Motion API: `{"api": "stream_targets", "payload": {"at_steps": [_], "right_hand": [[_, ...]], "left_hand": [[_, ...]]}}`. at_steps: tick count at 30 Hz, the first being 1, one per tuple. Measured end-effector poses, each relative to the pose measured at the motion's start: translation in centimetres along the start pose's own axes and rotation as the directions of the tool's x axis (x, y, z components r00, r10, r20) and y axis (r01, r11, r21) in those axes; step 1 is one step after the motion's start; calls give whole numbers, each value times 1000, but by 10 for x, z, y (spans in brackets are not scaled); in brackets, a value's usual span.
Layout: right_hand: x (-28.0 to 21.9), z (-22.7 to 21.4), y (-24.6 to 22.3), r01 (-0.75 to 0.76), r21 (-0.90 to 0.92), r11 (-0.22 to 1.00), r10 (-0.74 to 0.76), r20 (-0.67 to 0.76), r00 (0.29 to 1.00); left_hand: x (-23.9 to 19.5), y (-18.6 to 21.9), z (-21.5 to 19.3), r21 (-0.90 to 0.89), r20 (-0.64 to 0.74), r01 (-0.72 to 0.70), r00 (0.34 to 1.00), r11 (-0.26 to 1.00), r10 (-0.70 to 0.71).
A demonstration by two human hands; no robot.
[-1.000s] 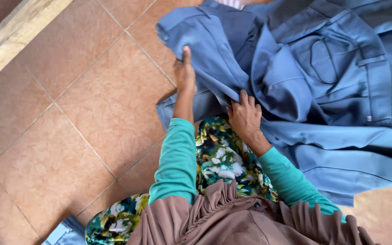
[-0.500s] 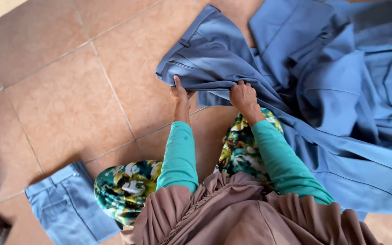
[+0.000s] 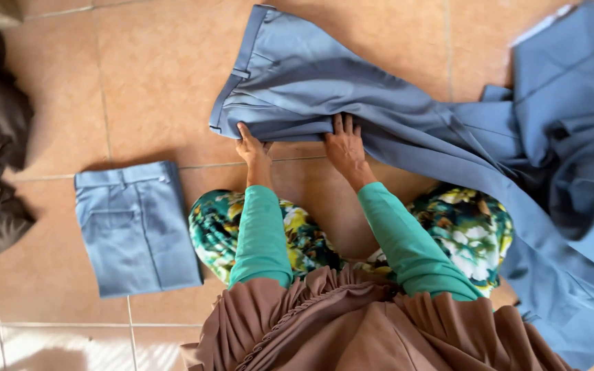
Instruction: The person folds multiple pairs of gray trousers on a tiled floor. They lay each pair flat, fold the legs inward, then fold the garment into a compact rectangle, and place it aside. The process is repeated for several pairs.
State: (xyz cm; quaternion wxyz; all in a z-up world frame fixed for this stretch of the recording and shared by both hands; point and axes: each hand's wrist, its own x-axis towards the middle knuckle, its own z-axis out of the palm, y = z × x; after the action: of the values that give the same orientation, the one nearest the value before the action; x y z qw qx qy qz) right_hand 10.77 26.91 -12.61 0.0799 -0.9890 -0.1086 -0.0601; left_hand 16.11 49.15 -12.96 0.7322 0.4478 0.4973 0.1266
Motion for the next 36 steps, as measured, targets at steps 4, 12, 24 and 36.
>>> {"api": "stream_targets", "payload": {"at_steps": [4, 12, 24, 36], "right_hand": [[14, 20, -59, 109, -51, 993, -115, -143, 983], [12, -12, -107, 209, -33, 977, -209, -289, 934], [-57, -65, -90, 159, -169, 973, -207, -324, 923], [-65, -88, -55, 119, -267, 956, -206, -328, 922]], "left_hand": [[54, 26, -51, -22, -62, -11, 998, 1000, 9], [78, 49, -107, -111, -199, 16, 979, 994, -38], [-183, 75, -37, 259, 255, 523, 773, 812, -580], [-38, 93, -64, -226, 427, 617, 759, 754, -492]]}}
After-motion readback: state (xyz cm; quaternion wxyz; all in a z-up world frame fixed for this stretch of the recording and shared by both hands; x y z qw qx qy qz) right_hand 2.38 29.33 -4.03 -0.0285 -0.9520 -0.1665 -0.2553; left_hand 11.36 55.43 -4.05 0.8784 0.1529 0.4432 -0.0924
